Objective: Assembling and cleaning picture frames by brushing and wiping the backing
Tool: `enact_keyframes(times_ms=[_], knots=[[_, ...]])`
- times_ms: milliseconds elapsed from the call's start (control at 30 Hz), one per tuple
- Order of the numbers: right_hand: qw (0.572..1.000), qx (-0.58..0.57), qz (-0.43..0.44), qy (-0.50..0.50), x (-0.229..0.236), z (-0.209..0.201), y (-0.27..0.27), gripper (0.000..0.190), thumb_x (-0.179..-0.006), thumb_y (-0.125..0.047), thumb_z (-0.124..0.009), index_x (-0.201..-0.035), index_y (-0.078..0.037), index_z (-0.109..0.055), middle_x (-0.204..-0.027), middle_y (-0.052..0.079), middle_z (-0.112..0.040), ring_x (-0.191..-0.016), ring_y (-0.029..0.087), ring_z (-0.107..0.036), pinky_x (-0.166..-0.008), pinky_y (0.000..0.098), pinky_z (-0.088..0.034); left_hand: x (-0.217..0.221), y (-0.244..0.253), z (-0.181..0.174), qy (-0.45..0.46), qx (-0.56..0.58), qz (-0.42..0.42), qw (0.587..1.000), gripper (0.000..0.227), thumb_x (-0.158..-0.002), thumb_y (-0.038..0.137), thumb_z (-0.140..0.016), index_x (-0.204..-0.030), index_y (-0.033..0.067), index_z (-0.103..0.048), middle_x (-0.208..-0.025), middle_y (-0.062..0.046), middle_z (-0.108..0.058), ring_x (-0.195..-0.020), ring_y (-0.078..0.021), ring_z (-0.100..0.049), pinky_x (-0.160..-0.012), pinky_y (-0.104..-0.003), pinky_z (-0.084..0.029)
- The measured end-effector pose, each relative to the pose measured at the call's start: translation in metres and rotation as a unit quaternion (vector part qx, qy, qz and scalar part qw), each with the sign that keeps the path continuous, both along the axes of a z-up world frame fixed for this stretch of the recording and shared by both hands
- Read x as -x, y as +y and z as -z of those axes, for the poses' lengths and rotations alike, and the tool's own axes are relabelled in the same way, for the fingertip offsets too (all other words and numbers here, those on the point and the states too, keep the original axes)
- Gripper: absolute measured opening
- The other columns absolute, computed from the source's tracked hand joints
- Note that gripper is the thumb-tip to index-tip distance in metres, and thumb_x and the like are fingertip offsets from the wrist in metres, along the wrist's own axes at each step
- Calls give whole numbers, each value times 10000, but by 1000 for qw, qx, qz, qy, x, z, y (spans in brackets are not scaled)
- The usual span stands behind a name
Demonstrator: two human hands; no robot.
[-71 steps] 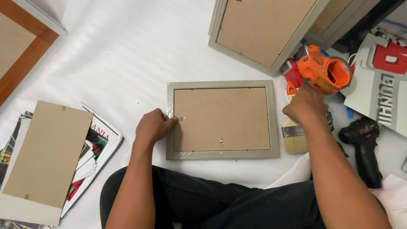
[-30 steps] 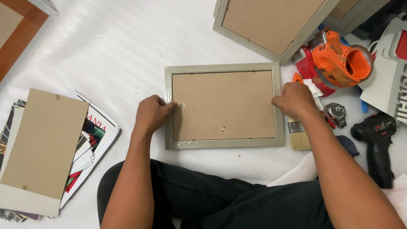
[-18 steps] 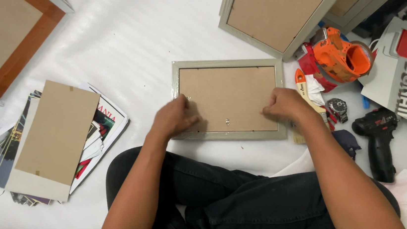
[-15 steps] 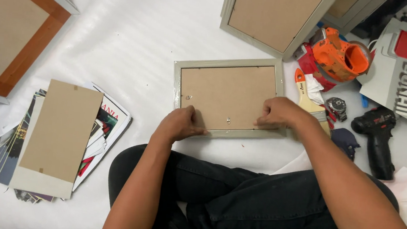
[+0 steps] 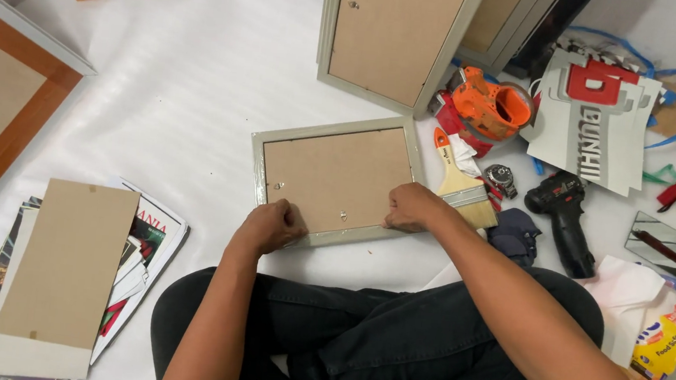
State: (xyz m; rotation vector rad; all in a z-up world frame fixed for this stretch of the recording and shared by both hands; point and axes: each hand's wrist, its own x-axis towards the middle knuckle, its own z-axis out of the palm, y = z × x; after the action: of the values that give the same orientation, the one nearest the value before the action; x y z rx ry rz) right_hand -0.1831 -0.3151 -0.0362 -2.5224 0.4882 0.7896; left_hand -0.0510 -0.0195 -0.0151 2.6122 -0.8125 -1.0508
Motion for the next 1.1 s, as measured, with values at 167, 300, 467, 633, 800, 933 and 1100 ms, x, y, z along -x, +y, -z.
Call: enact_keyframes(times_ms=[167, 300, 467, 633, 800, 933, 1100], knots=[[999, -29, 14, -21, -6, -8, 0, 261, -707, -320, -824, -749, -85, -719, -778, 163, -719, -890, 354, -733, -748, 424, -572, -3, -2, -7, 1, -7, 2, 1000, 497, -798, 508, -770, -1064, 98, -676, -1101, -178, -732, -1153, -374, -678, -982, -463, -540], [999, -34, 4, -3, -3, -6, -1, 300, -714, -332, -811, -798, -52, -742, -843, 207, -739, -938, 387, -734, -781, 457, -582, -2, -4, -3, 1, -19, 3, 1000, 443, -821, 473, -768, -1058, 107, -685, -1085, -164, -737, -1156, -366, -679, -981, -450, -538], [1000, -26, -9, 7, -3, -27, 5, 325, -717, -316, -792, -856, -24, -756, -885, 224, -745, -980, 397, -732, -833, 468, -592, 1, -4, -7, -2, -14, -9, 1000, 435, -821, 484, -776, -1029, 110, -698, -1058, -166, -741, -1143, -372, -683, -974, -452, -542], [991, 5, 131, -38, -5, -41, -27, 312, -849, -353, -686, -852, -54, -773, -895, 242, -747, -977, 406, -727, -831, 496, -589, -18, 5, 1, -3, 76, -143, 987, 604, -813, 695, -711, -1009, 125, -750, -1024, -172, -757, -1094, -390, -697, -916, -484, -557], [987, 57, 145, -26, 5, -25, -55, 514, -821, -411, -673, -1038, 49, -748, -1063, 295, -729, -1122, 463, -685, -891, 561, -573, -26, 12, -4, -68, 126, -299, 944, 485, -931, 504, -681, -1162, 78, -680, -1073, -162, -722, -1059, -365, -704, -853, -482, -571], [987, 23, 154, -31, -1, -35, -35, 614, -783, -428, -644, -1100, 91, -730, -1157, 324, -706, -1180, 476, -654, -954, 564, -546, -36, 20, 26, -54, 127, -341, 930, 540, -934, 443, -711, -1268, 30, -616, -1106, -183, -687, -1068, -367, -701, -827, -469, -576], [989, 18, 146, 21, -1, -64, -23, 718, -727, -456, -645, -1153, 118, -712, -1207, 324, -695, -1184, 456, -659, -974, 545, -545, -39, 25, 25, -12, 123, -329, 936, 728, -880, 519, -728, -1331, -32, -575, -1176, -231, -712, -1114, -420, -688, -833, -517, -573]])
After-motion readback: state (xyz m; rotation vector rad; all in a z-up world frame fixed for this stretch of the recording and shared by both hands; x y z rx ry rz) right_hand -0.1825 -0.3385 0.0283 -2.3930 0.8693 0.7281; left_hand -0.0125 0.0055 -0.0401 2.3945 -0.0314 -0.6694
